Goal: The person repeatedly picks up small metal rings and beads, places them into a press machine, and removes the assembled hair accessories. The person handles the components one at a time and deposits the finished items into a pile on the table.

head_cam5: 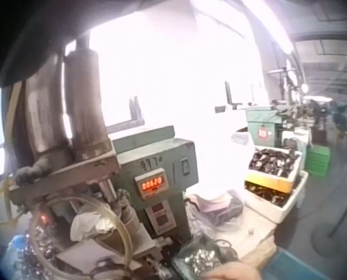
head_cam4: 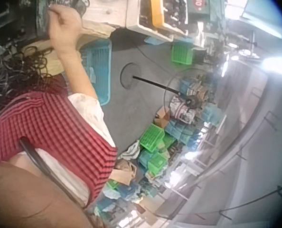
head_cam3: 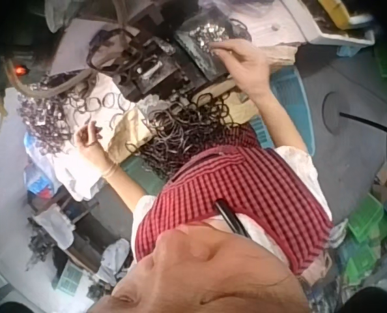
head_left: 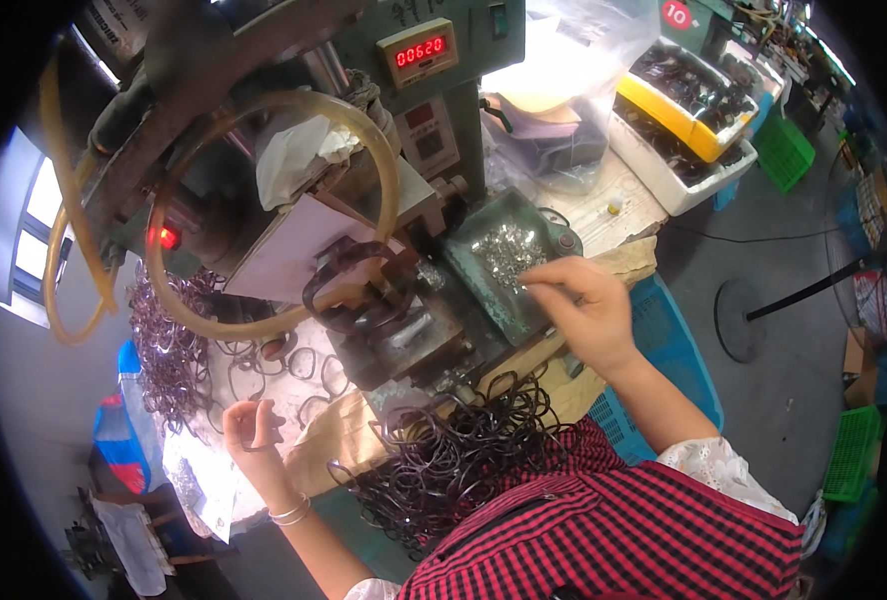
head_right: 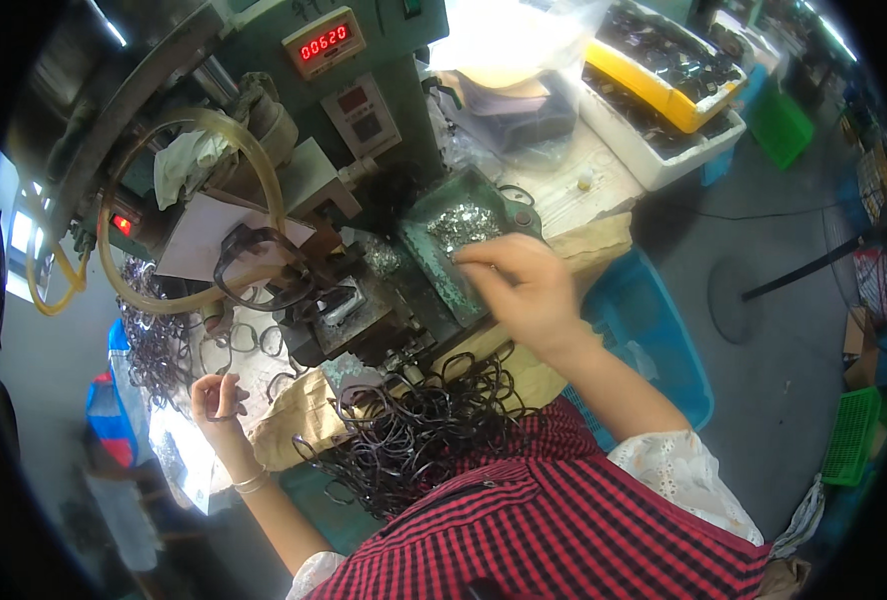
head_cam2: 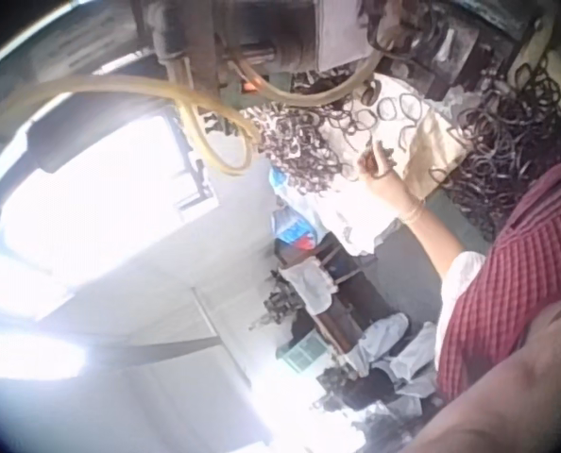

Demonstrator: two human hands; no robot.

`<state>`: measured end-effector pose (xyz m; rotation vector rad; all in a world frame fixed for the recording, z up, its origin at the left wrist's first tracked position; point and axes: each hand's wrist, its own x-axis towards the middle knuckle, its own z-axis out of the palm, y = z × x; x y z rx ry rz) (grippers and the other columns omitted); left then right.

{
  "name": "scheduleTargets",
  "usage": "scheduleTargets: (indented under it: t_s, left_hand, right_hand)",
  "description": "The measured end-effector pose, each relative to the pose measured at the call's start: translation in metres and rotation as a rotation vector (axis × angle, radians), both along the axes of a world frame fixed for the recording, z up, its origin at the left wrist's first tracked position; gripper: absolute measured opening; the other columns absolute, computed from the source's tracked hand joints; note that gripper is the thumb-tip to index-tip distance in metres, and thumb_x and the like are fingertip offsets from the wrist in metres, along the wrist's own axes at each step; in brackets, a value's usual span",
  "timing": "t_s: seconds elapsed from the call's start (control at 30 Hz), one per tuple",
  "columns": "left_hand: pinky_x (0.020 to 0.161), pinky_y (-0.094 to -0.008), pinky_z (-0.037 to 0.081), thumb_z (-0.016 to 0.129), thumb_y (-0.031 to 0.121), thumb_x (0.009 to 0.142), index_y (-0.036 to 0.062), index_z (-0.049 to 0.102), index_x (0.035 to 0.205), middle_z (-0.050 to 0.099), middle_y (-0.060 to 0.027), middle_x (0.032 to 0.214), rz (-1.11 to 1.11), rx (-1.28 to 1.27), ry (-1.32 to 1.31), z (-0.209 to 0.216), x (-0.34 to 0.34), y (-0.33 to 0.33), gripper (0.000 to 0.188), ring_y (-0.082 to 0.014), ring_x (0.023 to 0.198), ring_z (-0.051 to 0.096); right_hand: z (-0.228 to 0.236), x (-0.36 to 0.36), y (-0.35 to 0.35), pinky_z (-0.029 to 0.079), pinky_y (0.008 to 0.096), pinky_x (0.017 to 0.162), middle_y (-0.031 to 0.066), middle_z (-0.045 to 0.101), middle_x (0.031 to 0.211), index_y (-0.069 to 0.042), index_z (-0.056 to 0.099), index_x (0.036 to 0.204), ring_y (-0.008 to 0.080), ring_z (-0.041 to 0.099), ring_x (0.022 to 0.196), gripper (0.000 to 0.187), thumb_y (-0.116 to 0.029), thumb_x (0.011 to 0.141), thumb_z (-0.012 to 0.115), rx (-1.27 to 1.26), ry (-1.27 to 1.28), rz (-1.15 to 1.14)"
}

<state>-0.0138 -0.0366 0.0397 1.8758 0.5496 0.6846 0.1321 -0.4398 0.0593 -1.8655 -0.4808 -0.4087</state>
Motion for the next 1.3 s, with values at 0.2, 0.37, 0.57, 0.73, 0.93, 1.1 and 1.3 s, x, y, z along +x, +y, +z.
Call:
scheduleTargets:
  t_s: [0.2,0.37,0.57,0.73,0.93,1.1,1.3]
  left_hand:
    - [0.052,-0.0209,0.045,0.068,-0.007,0.087,0.0081,0.049,0.115,0.058,-0.0012,0.08,-0.129,-0.259,-0.059,-0.008,0.02,-0.019,0.037,-0.0082,0.063,0.054]
    - [0.045,-0.0183,0.037,0.069,-0.003,0.091,0.0042,0.062,0.106,0.063,0.0004,0.076,-0.035,-0.347,-0.089,-0.042,0.011,-0.023,0.018,-0.0039,0.056,0.053]
    - [0.047,-0.0161,0.038,0.063,0.006,0.099,0.0029,0.065,0.126,0.071,-0.0058,0.093,0.114,-0.139,-0.321,0.012,0.041,-0.063,0.028,-0.0061,0.059,0.056]
    - [0.053,-0.0234,0.049,0.051,0.006,0.104,-0.0007,0.06,0.126,0.067,-0.014,0.105,-0.121,0.125,-0.639,0.083,-0.021,-0.106,0.025,-0.0137,0.073,0.06]
    - [0.056,-0.0295,0.048,0.056,-0.01,0.088,-0.0042,0.064,0.103,0.061,-0.0111,0.089,-0.233,0.769,-0.518,0.095,0.008,-0.139,0.018,-0.0198,0.071,0.06]
    - [0.058,-0.0272,0.049,0.061,-0.019,0.081,-0.0001,0.07,0.104,0.064,-0.0109,0.084,-0.311,0.885,-0.45,0.072,0.062,-0.148,0.031,-0.0179,0.067,0.063]
    - [0.057,-0.0276,0.05,0.064,-0.015,0.082,0.0009,0.07,0.105,0.066,-0.0109,0.086,-0.377,0.896,-0.454,0.069,0.075,-0.152,0.028,-0.0172,0.065,0.063]
  right_hand:
    - [0.019,0.033,0.083,0.052,0.0374,0.083,0.0129,0.071,0.094,-0.004,0.071,0.104,0.0308,0.067,0.093,0.02,-0.007,0.084,0.071,0.155,-0.04,0.247]
    - [0.011,0.02,0.094,0.052,0.0332,0.086,0.0093,0.071,0.096,-0.004,0.069,0.112,0.0204,0.069,0.093,0.03,-0.007,0.083,0.074,0.292,0.143,0.268]
    - [0.022,0.011,0.098,0.05,0.0265,0.084,0.0054,0.07,0.094,0.0,0.062,0.121,0.0107,0.065,0.093,0.037,-0.001,0.085,0.071,0.472,0.388,0.409]
    - [0.037,0.002,0.098,0.05,0.0264,0.087,0.0074,0.069,0.101,0.001,0.056,0.13,0.0127,0.065,0.096,0.044,-0.001,0.087,0.067,0.514,0.48,0.432]
    - [0.04,0.004,0.063,0.051,0.0425,0.098,0.0192,0.063,0.124,-0.003,0.066,0.118,0.0338,0.064,0.111,0.035,-0.013,0.085,0.069,0.022,0.018,0.31]
    - [-0.045,0.057,0.023,0.05,0.0453,0.098,0.0168,0.065,0.122,-0.005,0.07,0.095,0.0374,0.057,0.122,0.017,-0.012,0.079,0.072,-0.576,-0.232,-0.228]
    - [-0.067,0.067,0.013,0.052,0.0443,0.095,0.0139,0.068,0.117,-0.005,0.069,0.087,0.0354,0.059,0.12,0.012,-0.01,0.077,0.074,-0.474,-0.254,-0.194]
